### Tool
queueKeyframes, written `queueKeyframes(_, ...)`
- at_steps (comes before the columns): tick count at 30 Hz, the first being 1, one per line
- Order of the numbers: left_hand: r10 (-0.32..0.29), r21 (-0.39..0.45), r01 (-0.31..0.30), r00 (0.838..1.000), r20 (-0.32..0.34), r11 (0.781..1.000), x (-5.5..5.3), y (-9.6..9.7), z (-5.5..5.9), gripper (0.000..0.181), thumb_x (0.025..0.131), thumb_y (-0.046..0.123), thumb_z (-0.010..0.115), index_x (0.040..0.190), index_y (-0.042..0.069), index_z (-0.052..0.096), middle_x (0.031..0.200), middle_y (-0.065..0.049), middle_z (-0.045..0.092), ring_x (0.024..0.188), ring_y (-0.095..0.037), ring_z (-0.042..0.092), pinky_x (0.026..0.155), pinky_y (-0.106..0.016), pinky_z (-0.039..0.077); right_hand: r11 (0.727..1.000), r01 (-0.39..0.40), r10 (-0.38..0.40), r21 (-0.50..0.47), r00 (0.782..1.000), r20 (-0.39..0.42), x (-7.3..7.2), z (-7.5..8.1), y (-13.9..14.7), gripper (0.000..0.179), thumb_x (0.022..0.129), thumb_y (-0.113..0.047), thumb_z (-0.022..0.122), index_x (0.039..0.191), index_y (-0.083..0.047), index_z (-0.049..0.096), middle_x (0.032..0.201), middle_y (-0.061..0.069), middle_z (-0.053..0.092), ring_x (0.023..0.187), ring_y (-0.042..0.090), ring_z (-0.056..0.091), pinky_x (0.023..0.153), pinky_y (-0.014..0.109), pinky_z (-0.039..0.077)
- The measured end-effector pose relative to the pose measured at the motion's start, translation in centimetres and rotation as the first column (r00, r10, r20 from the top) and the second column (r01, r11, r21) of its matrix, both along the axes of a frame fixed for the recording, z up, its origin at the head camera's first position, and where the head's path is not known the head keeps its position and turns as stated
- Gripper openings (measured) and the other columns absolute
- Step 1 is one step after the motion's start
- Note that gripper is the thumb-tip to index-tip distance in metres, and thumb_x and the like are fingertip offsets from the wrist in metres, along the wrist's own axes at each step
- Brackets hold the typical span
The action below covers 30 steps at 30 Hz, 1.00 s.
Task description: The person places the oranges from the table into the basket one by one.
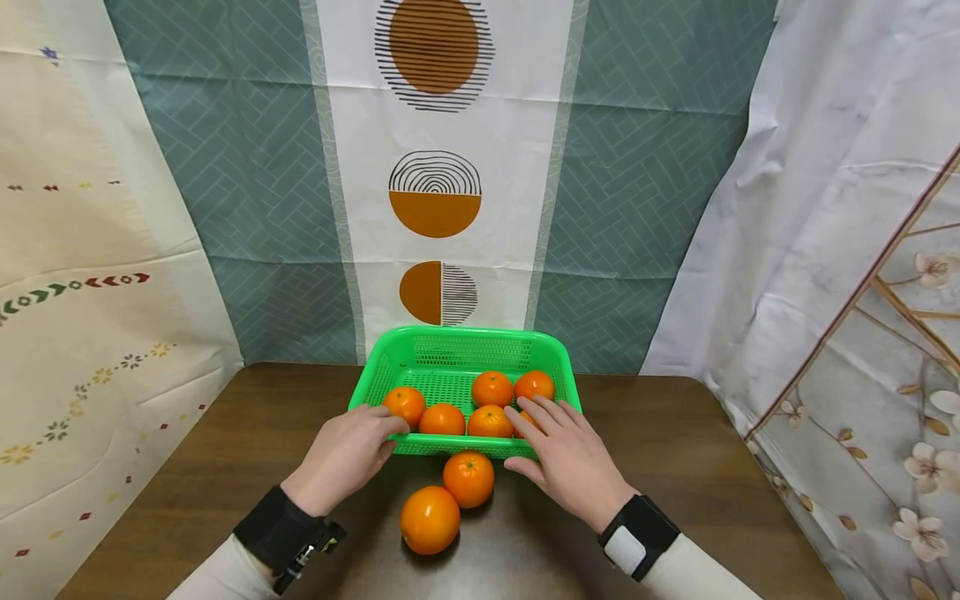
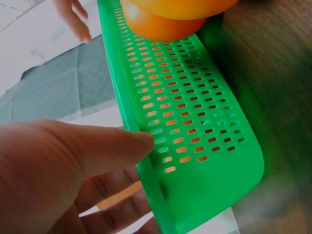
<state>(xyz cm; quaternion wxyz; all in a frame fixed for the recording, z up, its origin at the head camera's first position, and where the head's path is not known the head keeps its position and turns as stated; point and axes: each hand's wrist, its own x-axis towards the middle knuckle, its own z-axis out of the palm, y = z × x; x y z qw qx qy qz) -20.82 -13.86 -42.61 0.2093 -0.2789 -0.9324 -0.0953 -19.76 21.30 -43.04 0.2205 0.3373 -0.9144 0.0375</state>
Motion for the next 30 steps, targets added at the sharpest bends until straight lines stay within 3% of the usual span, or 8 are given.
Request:
queueKeyframes(11,-0.005,-0.002,0.005,1.000,-0.017,1.000,0.1,0.1,0.1,0.024,0.084,0.002,0.093,0.095,0.019,0.079,0.086,0.005,0.066,0.075,-0.019,0.058,0.059,-0.031,0.050,0.992,0.048,-0.055,-0.116,0.997,-0.063,0.6,-0.9,1.2,0.055,0.093,-0.040,0.089,0.137,-0.010,0.074,0.132,0.009,0.070,0.123,0.034,0.066,0.107,0.058,0.053)
queueKeyframes(19,-0.004,0.001,0.004,0.999,-0.033,1.000,0.2,0.1,-0.1,0.026,0.083,0.002,0.094,0.094,0.019,0.078,0.085,0.005,0.065,0.074,-0.019,0.057,0.058,-0.030,0.048,0.991,0.060,-0.068,-0.119,0.995,-0.070,0.3,-1.6,1.7,0.039,0.091,-0.031,0.093,0.121,-0.011,0.079,0.117,0.005,0.071,0.107,0.028,0.067,0.092,0.050,0.058)
queueKeyframes(30,-0.004,0.003,0.004,1.000,-0.027,1.000,0.3,0.1,-0.1,0.026,0.083,0.002,0.094,0.094,0.020,0.078,0.084,0.006,0.064,0.074,-0.019,0.056,0.058,-0.030,0.048,0.990,0.062,-0.073,-0.125,0.994,-0.082,0.1,-2.4,1.8,0.031,0.089,-0.024,0.096,0.113,-0.014,0.079,0.108,-0.002,0.070,0.097,0.021,0.065,0.086,0.043,0.058)
